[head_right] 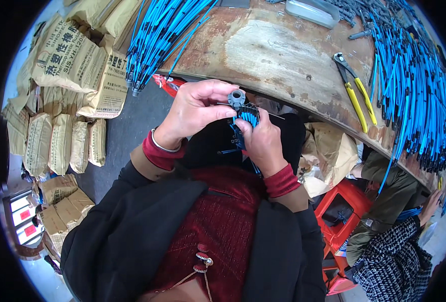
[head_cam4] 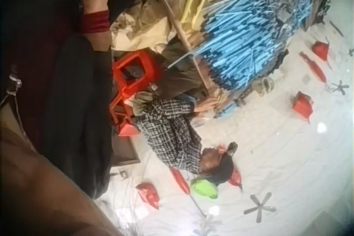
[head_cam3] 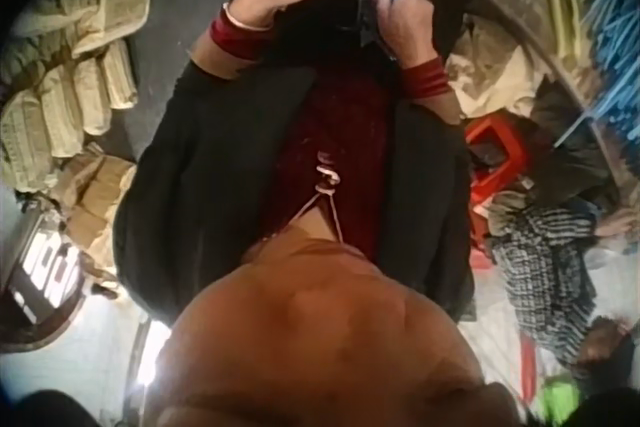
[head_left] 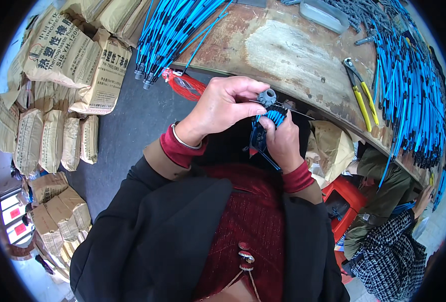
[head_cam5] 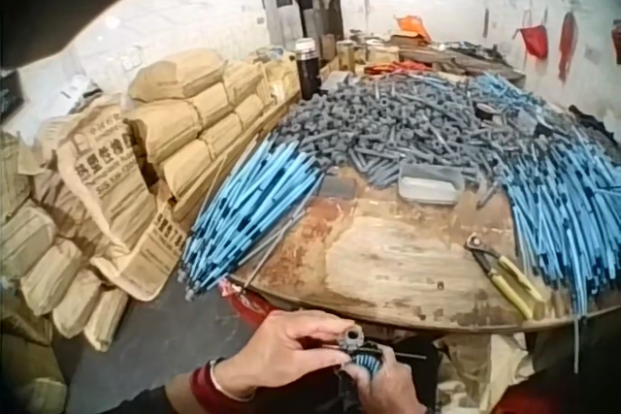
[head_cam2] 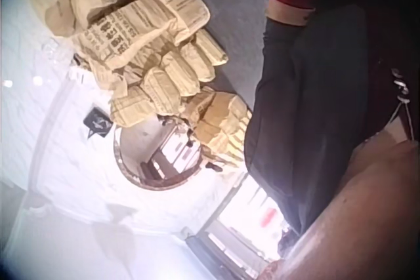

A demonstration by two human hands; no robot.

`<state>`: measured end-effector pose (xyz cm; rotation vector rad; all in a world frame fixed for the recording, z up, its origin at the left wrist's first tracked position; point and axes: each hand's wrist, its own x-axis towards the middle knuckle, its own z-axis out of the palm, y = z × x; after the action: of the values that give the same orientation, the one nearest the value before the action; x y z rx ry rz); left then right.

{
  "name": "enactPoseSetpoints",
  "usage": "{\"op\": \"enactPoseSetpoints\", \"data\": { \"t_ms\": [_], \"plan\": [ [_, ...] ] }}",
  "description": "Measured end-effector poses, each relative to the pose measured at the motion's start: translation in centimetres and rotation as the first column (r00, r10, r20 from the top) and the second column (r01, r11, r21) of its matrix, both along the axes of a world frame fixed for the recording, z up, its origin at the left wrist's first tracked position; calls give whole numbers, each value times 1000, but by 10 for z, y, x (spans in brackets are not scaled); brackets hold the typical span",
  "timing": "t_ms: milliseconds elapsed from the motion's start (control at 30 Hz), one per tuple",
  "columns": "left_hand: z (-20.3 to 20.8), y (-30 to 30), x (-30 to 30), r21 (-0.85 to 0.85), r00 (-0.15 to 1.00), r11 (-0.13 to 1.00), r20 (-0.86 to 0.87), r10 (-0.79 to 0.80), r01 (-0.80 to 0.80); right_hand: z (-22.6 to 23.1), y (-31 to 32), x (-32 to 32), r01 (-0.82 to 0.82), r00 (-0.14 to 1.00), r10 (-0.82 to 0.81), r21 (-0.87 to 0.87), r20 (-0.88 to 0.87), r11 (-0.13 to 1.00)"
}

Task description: The person aligns plastic rods, threads a wire through their base ends, and secures them around a central hub by twisting and cutting the wire with pliers.

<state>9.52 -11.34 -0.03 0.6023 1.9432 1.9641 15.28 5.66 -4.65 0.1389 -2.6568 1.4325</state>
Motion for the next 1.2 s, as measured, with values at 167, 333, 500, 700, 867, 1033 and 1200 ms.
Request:
{"op": "enactPoseSetpoints", "data": {
  "t_ms": [167, 333, 500, 700, 867, 1033, 1200],
  "plan": [
    [-2, 10, 8, -8, 976, 987, -152, 159, -162, 0, 1, -4, 2, 1000, -1, -23, 25, 1000],
    [-1, 7, 7, -103, 964, 969, -169, 207, -226, -6, -1, -9, -17, 1000, 17, -89, -5, 996],
    [3, 2, 2, 110, 992, 986, -5, 130, -129, -4, 8, -17, -163, 986, 159, -148, -43, 975],
    [7, -9, -3, 162, 997, 986, 78, 16, -28, 8, 14, -29, -316, 948, 316, -224, -34, 922],
    [7, -6, 1, 113, 994, 989, 67, 84, -92, 12, 16, -35, -357, 924, 377, -212, 59, 909],
    [13, -14, -2, 13, 993, 1000, -120, 12, -11, 12, 13, -33, -395, 914, 406, -242, -5, 886],
    [12, -25, -11, 36, 992, 999, -119, -36, 40, 19, 15, -41, -502, 845, 534, -304, 27, 810]
  ]
}}
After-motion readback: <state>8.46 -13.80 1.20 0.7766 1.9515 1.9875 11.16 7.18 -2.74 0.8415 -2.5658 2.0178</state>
